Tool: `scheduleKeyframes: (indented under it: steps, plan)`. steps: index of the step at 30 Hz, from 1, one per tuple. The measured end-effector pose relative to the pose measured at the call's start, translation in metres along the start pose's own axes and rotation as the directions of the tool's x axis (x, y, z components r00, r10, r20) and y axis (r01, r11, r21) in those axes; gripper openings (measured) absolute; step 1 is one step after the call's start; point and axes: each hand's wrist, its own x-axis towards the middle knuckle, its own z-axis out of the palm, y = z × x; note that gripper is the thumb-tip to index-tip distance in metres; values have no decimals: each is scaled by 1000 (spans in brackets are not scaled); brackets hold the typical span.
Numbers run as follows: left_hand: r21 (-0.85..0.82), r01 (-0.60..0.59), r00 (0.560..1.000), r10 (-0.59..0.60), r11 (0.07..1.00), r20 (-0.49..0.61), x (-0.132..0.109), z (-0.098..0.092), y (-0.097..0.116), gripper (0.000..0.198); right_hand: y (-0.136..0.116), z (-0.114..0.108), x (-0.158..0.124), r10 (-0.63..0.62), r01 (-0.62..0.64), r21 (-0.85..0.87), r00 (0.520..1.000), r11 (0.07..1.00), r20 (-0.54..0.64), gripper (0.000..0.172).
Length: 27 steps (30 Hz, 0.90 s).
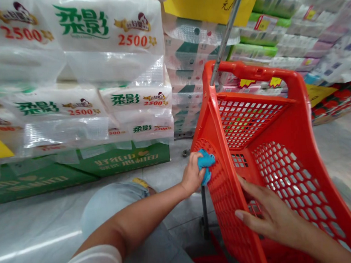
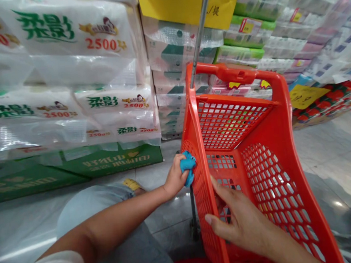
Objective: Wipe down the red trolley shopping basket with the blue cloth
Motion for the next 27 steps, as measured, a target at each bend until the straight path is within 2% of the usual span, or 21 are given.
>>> scheduleKeyframes:
  steps: [2, 4, 9, 11, 13, 16, 19, 22, 24, 27]
  plan:
    - [-7, 74, 996, -74, 997, -54, 6, 3, -4, 45, -2, -1, 3, 21, -21, 41, 1000, 999, 8, 73]
    - [-23, 100, 993, -101, 995, -63, 2, 6, -1, 46, -3, -2, 4, 42, -43, 66, 999, 997, 10, 72]
    - [-83, 51, 997, -46, 995, 63, -34, 11, 17, 48, 1, -1, 2, 21, -20, 38, 1000, 999, -23, 70]
    - [-94, 98, 994, -93, 991, 62, -31, 12, 11, 43, 1, -2, 3, -14, 14, 15, 999, 1000, -44, 70]
    - [-103, 175, 985, -173, 979, 23, -16, 15, 0, 40, 0, -3, 5, -31, 32, 8, 998, 999, -59, 71]
    - [-130, 250, 967, -254, 960, -19, -7, 22, -6, 39, -1, -6, 11, -12, 14, 40, 999, 999, -46, 70]
    - [-161, 236, 971, -239, 958, -2, -29, 27, 10, 46, 1, -7, 14, 0, 3, 67, 999, 998, -40, 69]
    - [-183, 216, 976, -207, 959, 65, -48, 26, 22, 47, 5, -6, 13, -30, 32, 31, 997, 999, -70, 67]
    - [-186, 240, 971, -230, 953, 72, -37, 24, 16, 43, 6, -6, 12, -46, 45, -10, 995, 999, -90, 68]
    - [-187, 299, 954, -295, 936, 51, 4, 21, -6, 38, 5, -7, 14, -40, 37, -41, 995, 998, -89, 71]
